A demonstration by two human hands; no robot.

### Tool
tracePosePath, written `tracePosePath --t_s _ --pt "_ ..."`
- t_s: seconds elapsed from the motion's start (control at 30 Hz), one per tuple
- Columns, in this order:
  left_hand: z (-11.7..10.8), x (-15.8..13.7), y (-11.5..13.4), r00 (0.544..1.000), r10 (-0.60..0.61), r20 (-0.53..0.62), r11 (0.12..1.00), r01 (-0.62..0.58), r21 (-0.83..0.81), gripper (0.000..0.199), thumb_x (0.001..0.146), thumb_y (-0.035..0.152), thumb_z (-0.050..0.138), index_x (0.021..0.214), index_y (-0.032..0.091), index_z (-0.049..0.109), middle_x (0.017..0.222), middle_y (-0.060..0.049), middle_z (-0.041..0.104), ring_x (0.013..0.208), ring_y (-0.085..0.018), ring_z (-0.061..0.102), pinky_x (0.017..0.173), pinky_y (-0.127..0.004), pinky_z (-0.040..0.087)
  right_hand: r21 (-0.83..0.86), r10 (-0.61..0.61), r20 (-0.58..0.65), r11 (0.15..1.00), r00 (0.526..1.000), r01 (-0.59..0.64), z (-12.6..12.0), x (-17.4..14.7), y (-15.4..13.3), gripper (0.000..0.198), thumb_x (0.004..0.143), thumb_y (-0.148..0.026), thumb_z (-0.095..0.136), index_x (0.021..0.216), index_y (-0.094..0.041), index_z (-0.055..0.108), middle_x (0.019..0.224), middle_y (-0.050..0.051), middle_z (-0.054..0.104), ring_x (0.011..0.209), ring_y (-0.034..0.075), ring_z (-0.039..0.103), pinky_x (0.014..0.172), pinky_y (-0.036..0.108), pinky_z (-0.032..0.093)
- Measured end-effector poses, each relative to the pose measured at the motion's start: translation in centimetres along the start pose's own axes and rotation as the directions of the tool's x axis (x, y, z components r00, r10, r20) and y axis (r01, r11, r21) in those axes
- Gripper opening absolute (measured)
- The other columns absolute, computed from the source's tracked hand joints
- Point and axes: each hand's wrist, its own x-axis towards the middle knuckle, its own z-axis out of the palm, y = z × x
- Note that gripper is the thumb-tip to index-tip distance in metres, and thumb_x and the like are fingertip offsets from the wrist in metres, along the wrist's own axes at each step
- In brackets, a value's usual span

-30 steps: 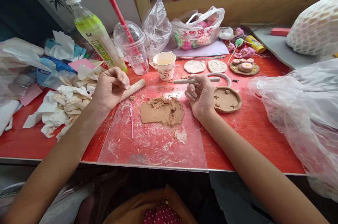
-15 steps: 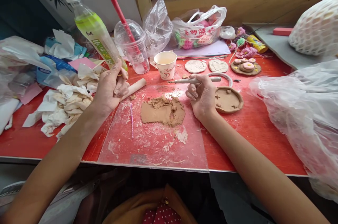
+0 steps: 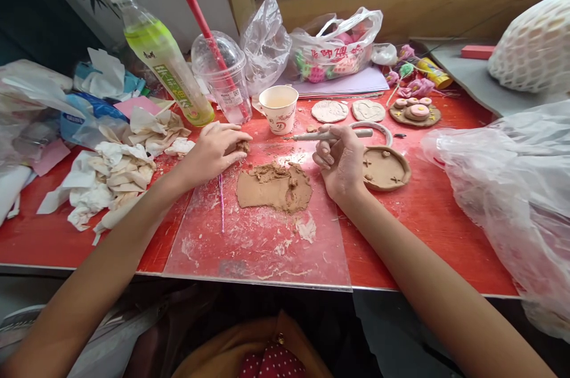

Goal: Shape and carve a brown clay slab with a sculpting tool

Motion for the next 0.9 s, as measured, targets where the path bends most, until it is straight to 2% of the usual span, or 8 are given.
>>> tracePosePath --t_s 0.07,0.13,0.2,0.3,0.4,0.5,0.7,0.9 --pt "0.2 -0.1 -0.2 0.998 0.063 0.009 0.989 -0.064 0.132 0.026 0.085 0.019 0.051 0.110 0.020 0.058 0.118 -0.007 0.059 0.122 -0.024 0.041 0.107 -0.048 0.019 0.011 0.004 -0.004 1.000 1.000 -0.004 0.1 -0.1 0.0 0.007 0.070 -0.024 0.051 0.065 -0.020 0.049 0.045 -0.005 0.030 0.038 0.007 0.016 0.037 0.026 0.011" --pt "0.4 -0.1 -0.2 0.995 0.099 0.002 0.982 -0.098 0.161 0.031 0.088 0.017 0.045 0.118 0.017 0.054 0.128 -0.010 0.052 0.127 -0.024 0.036 0.108 -0.048 0.019 0.026 0.012 -0.013 1.000 1.000 -0.012 0.1 -0.1 -0.1 0.006 0.069 -0.023 0.051 0.065 -0.019 0.050 0.045 -0.004 0.030 0.038 0.007 0.015 0.037 0.026 0.010" --pt "0.6 -0.2 0.3 0.989 0.147 0.023 0.983 -0.148 0.111 0.038 0.089 0.011 0.038 0.125 0.015 0.048 0.136 -0.011 0.045 0.130 -0.022 0.034 0.109 -0.044 0.023 0.036 0.017 -0.019 0.999 1.000 -0.017 0.2 -0.2 -0.1 0.006 0.069 -0.023 0.050 0.064 -0.019 0.051 0.045 -0.005 0.030 0.039 0.007 0.015 0.037 0.026 0.010" --pt "0.9 -0.5 2.0 0.972 0.195 0.127 0.980 -0.197 0.003 0.042 0.088 0.007 0.032 0.128 0.014 0.045 0.135 -0.009 0.047 0.127 -0.018 0.040 0.109 -0.040 0.028 0.030 0.016 -0.020 0.999 1.000 -0.015 0.2 -0.2 -0.1 0.005 0.068 -0.023 0.051 0.064 -0.019 0.051 0.046 -0.005 0.029 0.040 0.007 0.014 0.037 0.026 0.010" --pt "1.3 -0.9 3.6 0.969 0.152 0.196 0.988 -0.146 -0.045 0.037 0.090 0.015 0.037 0.125 0.015 0.048 0.130 -0.008 0.052 0.123 -0.019 0.046 0.106 -0.039 0.033 0.025 0.011 -0.030 1.000 0.999 -0.011 0.2 -0.2 -0.1 0.007 0.068 -0.022 0.049 0.063 -0.020 0.052 0.045 -0.005 0.030 0.040 0.007 0.014 0.037 0.026 0.010" --pt "1.4 -1.1 4.4 0.966 0.111 0.234 0.988 -0.081 -0.135 0.043 0.087 0.010 0.038 0.129 0.018 0.046 0.129 -0.006 0.054 0.119 -0.019 0.050 0.102 -0.035 0.038 0.012 0.001 -0.033 1.000 0.999 0.000 0.3 -0.2 0.0 0.009 0.070 -0.023 0.048 0.062 -0.019 0.052 0.044 -0.004 0.030 0.040 0.007 0.014 0.037 0.026 0.010" --pt "1.2 -0.9 4.1 0.969 0.075 0.237 0.929 0.018 -0.369 0.054 0.078 -0.001 0.034 0.128 0.015 0.046 0.128 -0.004 0.054 0.120 -0.015 0.050 0.103 -0.029 0.040 -0.063 -0.041 -0.001 0.997 0.999 0.041 0.6 -0.3 0.3 0.009 0.071 -0.024 0.047 0.064 -0.019 0.051 0.046 -0.006 0.031 0.039 0.007 0.016 0.039 0.026 0.011" --pt "0.7 -0.7 4.1 0.956 0.067 0.284 0.899 0.065 -0.432 0.048 0.082 0.006 0.040 0.129 0.018 0.044 0.129 -0.002 0.054 0.121 -0.014 0.049 0.105 -0.028 0.039 -0.112 -0.075 -0.002 0.991 0.997 0.074 0.8 -0.5 0.3 0.013 0.074 -0.024 0.046 0.066 -0.018 0.054 0.044 -0.006 0.032 0.038 0.006 0.019 0.038 0.025 0.011"
